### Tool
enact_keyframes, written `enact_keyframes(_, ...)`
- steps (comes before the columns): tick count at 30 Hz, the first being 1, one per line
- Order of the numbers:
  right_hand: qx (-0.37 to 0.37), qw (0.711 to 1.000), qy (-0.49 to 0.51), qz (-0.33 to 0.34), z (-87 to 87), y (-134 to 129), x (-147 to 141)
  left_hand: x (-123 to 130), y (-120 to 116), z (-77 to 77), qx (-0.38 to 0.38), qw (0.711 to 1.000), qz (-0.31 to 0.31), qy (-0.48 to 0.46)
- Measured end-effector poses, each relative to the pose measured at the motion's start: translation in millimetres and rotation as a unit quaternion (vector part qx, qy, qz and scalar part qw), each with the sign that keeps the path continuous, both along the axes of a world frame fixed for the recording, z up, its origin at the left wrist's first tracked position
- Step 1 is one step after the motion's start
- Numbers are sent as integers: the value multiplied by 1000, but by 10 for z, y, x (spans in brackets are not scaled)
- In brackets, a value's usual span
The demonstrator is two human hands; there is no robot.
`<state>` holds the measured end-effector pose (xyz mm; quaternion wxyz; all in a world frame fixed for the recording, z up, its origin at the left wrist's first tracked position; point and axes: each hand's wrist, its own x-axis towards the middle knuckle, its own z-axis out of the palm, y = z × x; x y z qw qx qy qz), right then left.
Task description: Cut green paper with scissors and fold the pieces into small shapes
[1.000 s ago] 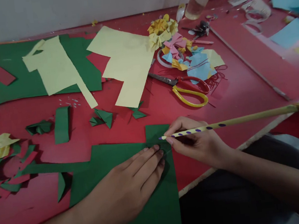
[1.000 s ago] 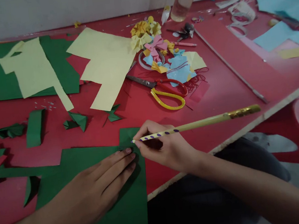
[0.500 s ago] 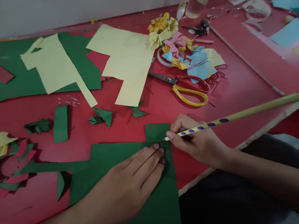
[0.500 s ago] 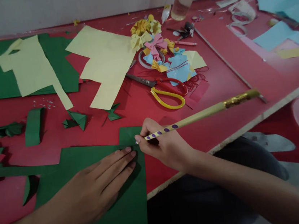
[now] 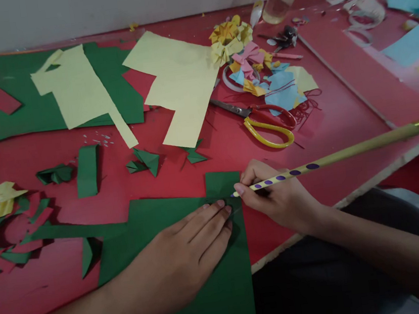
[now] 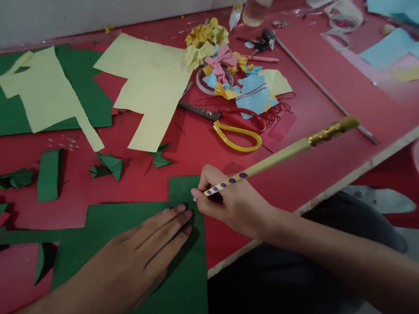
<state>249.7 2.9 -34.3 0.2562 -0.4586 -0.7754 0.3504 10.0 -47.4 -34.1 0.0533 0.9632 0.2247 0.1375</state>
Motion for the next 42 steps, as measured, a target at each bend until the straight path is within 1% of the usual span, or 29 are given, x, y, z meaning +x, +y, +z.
enact_keyframes(6, -10, 1000, 0, 2, 3, -6, -5, 2, -6, 3, 1, 1000, 5, -3)
enact_keyframes(16, 3, 1000, 9, 2, -25, -1, 8, 2, -9, 2, -4, 1000, 4, -6)
enact_keyframes(25, 7, 1000, 9, 1, 1, -6, -10, -6, -10, 10, -4, 1000, 1, -3)
enact_keyframes(42, 25, 1000, 14, 3, -17, -10, -8, -9, -12, 10, -2, 1000, 6, -1)
